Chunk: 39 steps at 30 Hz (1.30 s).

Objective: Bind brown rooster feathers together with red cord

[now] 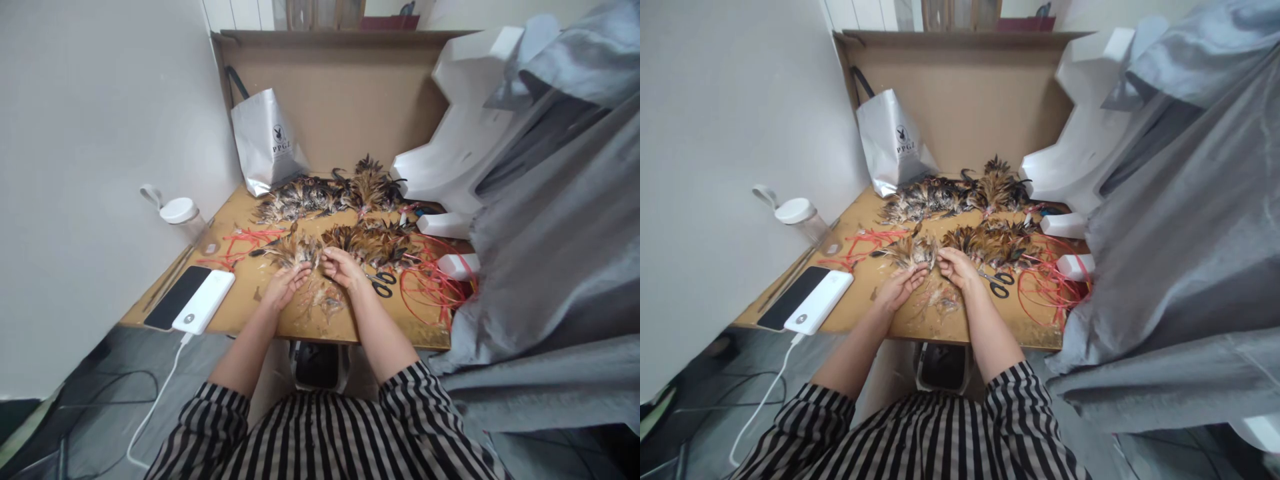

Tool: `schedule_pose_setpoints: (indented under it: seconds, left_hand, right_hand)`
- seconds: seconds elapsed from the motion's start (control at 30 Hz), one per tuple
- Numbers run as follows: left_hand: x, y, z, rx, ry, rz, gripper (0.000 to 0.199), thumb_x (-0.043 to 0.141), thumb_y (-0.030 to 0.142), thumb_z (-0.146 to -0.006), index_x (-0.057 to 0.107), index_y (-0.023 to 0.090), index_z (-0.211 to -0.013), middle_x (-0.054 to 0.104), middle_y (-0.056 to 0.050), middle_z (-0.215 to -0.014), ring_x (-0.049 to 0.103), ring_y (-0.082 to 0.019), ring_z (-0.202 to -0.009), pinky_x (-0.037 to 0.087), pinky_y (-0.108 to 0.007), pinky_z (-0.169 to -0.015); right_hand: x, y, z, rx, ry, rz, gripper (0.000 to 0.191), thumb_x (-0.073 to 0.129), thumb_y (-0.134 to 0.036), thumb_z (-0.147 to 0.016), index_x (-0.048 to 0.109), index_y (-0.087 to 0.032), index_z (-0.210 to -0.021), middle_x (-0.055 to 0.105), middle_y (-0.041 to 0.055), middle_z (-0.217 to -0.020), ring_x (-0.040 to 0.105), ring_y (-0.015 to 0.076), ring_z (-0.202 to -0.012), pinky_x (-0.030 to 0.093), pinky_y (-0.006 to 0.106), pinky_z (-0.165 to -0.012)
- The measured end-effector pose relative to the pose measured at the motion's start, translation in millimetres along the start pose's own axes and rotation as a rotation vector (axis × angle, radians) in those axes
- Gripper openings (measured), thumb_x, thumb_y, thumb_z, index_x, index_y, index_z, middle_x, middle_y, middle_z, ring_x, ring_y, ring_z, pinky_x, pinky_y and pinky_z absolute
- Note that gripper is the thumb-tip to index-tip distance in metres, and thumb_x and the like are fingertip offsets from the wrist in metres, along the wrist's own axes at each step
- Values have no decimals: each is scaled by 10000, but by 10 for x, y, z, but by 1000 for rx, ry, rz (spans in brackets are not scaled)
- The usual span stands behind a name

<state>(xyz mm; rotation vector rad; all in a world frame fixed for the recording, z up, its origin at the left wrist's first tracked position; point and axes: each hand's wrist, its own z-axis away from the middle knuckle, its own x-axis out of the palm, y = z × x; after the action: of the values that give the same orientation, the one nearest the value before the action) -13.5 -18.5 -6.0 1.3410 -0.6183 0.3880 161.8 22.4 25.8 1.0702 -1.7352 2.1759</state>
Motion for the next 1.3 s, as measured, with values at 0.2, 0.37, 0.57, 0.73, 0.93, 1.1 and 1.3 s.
schedule_pose_setpoints:
  seconds: [0.2,0.37,0.57,0.73,0.93,1.1,1.3]
  left_hand:
    - [36,2,21,-81,-91,-14,218,635,188,-720,643,82,-911,639,-141,-1029,627,-156,-829,482,-244,-732]
    - [17,-23,19,-115,-79,-13,171,642,166,-711,656,68,-850,680,-114,-831,627,-119,-713,485,-212,-686]
    - [16,-13,-9,8,34,55,118,655,137,-686,658,70,-783,675,-89,-767,617,-102,-690,485,-199,-685]
    - [-7,6,-25,68,102,118,109,656,122,-676,656,82,-777,672,-72,-774,613,-97,-687,484,-198,-672]
    - [22,-13,-10,73,76,24,149,685,172,-659,659,71,-766,675,-92,-754,616,-107,-682,480,-211,-681]
    - [72,-10,15,66,40,-56,210,709,207,-629,667,71,-783,679,-95,-737,617,-110,-657,477,-208,-659]
    - [69,-4,22,49,13,-110,233,706,248,-633,663,80,-788,684,-106,-765,625,-123,-654,476,-220,-643]
  right_hand:
    - [88,84,-3,-20,-23,61,217,701,-261,-615,529,-149,-686,501,-32,-608,348,22,-433,186,147,-375]
    - [102,142,-32,-17,-21,107,214,701,-266,-614,541,-150,-696,516,-30,-610,364,27,-437,208,158,-389]
    - [11,31,49,-65,-60,130,199,686,-272,-631,540,-164,-711,521,-32,-619,364,32,-443,181,167,-404]
    - [-175,-145,245,98,-283,526,216,687,-299,-628,613,-121,-726,481,-41,-493,326,34,-414,202,189,-421]
    - [-106,-65,192,-18,-8,629,332,651,-421,-643,630,-118,-776,421,-63,-450,274,33,-389,162,193,-408]
    - [161,133,56,-85,176,676,342,669,-443,-590,634,-130,-723,482,-39,-476,332,49,-410,218,195,-417]
    - [249,232,8,-93,161,501,291,694,-403,-544,590,-148,-640,489,-41,-462,395,67,-433,282,203,-447]
